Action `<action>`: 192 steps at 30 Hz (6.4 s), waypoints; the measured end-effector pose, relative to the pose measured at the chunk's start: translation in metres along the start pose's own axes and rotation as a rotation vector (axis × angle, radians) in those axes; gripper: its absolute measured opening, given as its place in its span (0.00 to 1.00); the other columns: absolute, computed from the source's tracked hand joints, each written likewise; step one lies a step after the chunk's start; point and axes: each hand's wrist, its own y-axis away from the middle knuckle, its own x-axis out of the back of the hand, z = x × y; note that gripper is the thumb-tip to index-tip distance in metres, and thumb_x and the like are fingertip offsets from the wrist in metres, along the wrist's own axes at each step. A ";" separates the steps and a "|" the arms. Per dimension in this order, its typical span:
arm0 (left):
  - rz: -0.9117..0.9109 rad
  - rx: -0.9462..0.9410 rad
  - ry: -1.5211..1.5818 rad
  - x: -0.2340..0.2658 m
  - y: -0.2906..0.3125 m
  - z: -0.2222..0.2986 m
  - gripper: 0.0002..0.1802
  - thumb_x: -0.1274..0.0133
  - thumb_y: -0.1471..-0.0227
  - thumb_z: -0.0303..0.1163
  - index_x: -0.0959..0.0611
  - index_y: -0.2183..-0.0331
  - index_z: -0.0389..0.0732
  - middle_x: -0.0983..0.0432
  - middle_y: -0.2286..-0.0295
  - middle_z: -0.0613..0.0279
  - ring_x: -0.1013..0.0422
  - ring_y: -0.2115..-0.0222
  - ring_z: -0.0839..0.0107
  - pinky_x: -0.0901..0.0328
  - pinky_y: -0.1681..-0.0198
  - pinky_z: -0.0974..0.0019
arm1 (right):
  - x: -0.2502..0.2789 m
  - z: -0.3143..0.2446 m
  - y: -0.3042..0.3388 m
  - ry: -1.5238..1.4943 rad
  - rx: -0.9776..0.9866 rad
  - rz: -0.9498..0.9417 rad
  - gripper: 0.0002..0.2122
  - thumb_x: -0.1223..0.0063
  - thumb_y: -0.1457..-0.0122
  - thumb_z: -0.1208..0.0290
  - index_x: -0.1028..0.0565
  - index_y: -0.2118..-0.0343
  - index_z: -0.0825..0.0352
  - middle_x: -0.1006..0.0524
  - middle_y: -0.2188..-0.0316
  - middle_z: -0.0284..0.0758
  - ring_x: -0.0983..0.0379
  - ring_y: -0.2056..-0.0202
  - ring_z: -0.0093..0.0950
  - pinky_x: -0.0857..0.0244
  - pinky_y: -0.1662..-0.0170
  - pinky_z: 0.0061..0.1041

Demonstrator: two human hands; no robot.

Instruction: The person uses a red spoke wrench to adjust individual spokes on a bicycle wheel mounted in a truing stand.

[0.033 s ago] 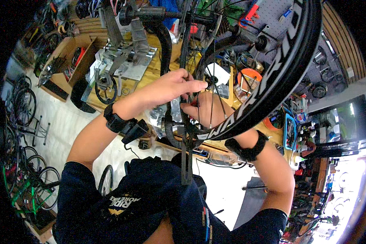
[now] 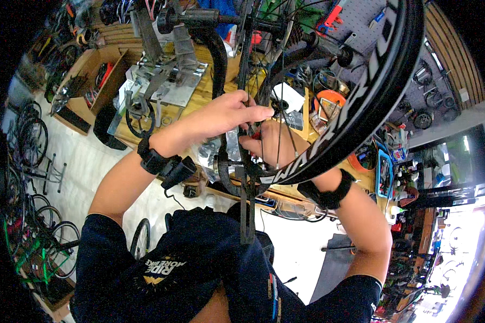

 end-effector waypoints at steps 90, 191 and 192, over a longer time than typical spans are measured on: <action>0.227 -0.126 -0.246 -0.036 0.095 0.009 0.16 0.47 0.40 0.33 0.24 0.56 0.31 0.23 0.66 0.60 0.28 0.66 0.75 0.33 0.63 0.70 | -0.032 0.055 0.008 -0.543 0.212 0.337 0.08 0.49 0.38 0.73 0.26 0.64 0.74 0.23 0.78 0.35 0.23 0.79 0.24 0.29 0.75 0.23; -0.120 -0.070 0.275 0.016 0.063 -0.009 0.49 0.60 0.41 0.66 0.45 0.35 0.35 0.43 0.39 0.50 0.42 0.40 0.59 0.51 0.36 0.56 | -0.159 0.062 0.174 -0.923 -0.370 0.971 0.09 0.56 0.32 0.68 0.27 0.62 0.68 0.33 0.79 0.26 0.41 0.80 0.14 0.50 0.77 0.15; -0.127 -0.048 0.297 0.017 0.058 -0.010 0.49 0.59 0.41 0.66 0.45 0.35 0.35 0.42 0.40 0.49 0.42 0.40 0.59 0.51 0.36 0.56 | -0.163 0.065 0.175 -0.940 -0.354 0.943 0.09 0.55 0.32 0.69 0.27 0.63 0.68 0.32 0.79 0.26 0.41 0.80 0.14 0.50 0.78 0.15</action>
